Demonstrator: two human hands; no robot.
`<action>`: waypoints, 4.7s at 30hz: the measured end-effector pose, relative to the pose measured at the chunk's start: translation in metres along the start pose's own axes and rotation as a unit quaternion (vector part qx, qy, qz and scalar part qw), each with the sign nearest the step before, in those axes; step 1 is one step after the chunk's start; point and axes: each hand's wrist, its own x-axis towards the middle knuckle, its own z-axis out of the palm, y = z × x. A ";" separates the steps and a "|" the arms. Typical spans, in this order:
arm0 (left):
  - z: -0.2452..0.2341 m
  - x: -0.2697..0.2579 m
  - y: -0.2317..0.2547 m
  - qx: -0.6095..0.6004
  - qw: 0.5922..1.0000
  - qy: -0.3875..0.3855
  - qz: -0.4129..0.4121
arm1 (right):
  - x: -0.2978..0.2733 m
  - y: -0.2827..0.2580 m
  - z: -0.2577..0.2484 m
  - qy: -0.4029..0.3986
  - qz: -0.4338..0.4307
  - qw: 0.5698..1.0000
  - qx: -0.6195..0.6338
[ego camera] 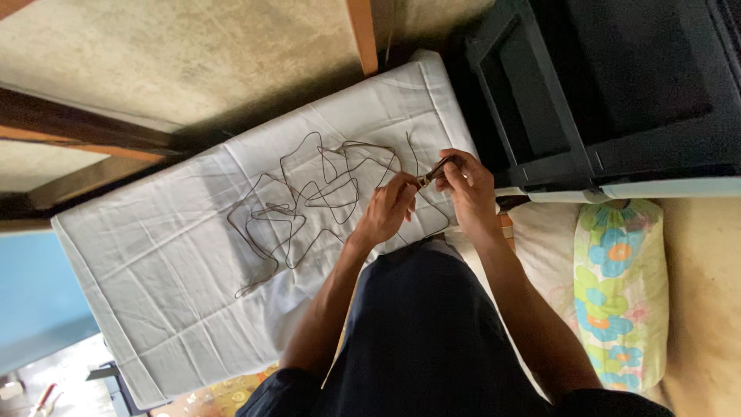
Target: The person gathers a long, tangled brown cable on a white cloth, coils it into a bundle, and secures it with a rubber band. The person then opens a drawer in a nearby storage unit, places the bundled cable inside, and closes the drawer.
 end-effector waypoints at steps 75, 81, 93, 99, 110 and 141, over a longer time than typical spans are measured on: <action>0.162 0.017 0.069 -0.022 0.938 -0.288 0.191 | -0.100 -0.099 -0.167 0.039 -0.169 0.982 -0.070; 0.185 0.013 0.087 0.020 0.959 -0.268 0.091 | -0.114 -0.119 -0.169 0.032 -0.163 0.985 -0.042; 0.222 0.012 0.122 0.055 0.971 -0.197 0.122 | -0.131 -0.134 -0.232 0.152 -0.215 0.951 -0.161; 0.243 0.010 0.139 0.037 0.972 -0.141 0.184 | -0.127 -0.159 -0.263 0.257 -0.221 0.888 -0.310; 0.268 0.008 0.164 0.115 0.959 -0.022 0.258 | -0.096 -0.180 -0.306 0.245 -0.266 0.744 -0.562; 0.281 0.025 0.197 0.142 0.945 -0.079 0.285 | -0.050 -0.200 -0.331 0.210 -0.088 0.788 -0.572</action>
